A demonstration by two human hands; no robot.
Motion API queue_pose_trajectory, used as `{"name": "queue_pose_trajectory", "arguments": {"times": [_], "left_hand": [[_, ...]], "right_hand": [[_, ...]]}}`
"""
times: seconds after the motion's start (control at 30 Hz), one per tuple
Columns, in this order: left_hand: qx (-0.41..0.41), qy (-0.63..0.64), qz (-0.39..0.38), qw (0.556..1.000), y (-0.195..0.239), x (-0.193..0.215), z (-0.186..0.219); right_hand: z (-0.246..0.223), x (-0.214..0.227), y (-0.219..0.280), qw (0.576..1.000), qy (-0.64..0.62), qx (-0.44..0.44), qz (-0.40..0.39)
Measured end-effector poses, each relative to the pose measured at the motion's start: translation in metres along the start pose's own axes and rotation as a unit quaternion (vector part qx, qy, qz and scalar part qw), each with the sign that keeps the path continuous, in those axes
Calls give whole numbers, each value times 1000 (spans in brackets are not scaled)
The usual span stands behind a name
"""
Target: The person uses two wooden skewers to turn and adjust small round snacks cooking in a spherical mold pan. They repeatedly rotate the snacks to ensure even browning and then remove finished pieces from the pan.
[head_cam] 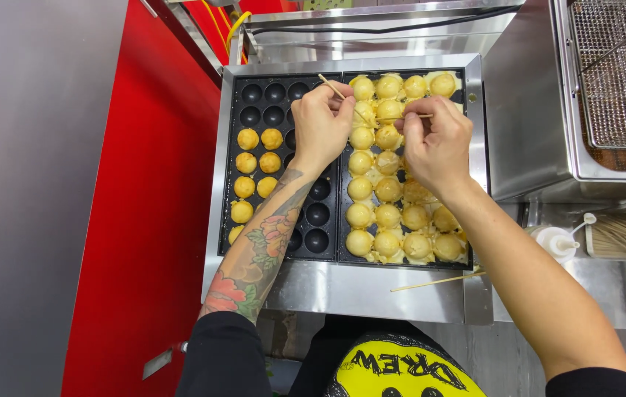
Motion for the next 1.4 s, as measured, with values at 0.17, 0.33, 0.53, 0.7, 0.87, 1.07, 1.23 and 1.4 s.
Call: {"name": "queue_pose_trajectory", "arguments": {"times": [0.17,0.33,0.53,0.7,0.87,1.07,1.23,1.4], "left_hand": [[-27,-8,-5,1000,-4,-14,-2],[-38,-35,1,999,-10,-17,-1],[-39,-56,-8,998,-12,-18,2],[-68,-51,6,996,4,-3,25],[-56,-47,35,997,17,22,26],[-33,-64,47,996,42,36,26],[-7,-85,39,996,56,29,9],[1,-52,33,998,59,20,7]], "right_hand": [[-1,4,-5,1000,-6,7,2],[-5,13,-6,1000,9,5,22],[23,6,-13,999,-36,-23,-2],[46,12,-20,987,-95,-128,19],[45,26,-11,971,-171,-159,57],[-21,20,21,1000,-24,6,-14],[-40,15,45,998,5,47,-28],[-31,14,40,999,-43,6,19]]}}
Point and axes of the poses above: each hand's wrist, its own y-axis away from the middle knuckle, its own x-axis out of the back of the hand, z = x × y, the point moved 6 cm from there along -y, towards the middle knuckle, and after that the axes turned 5 degrees about -y, right-handed, at the moved point
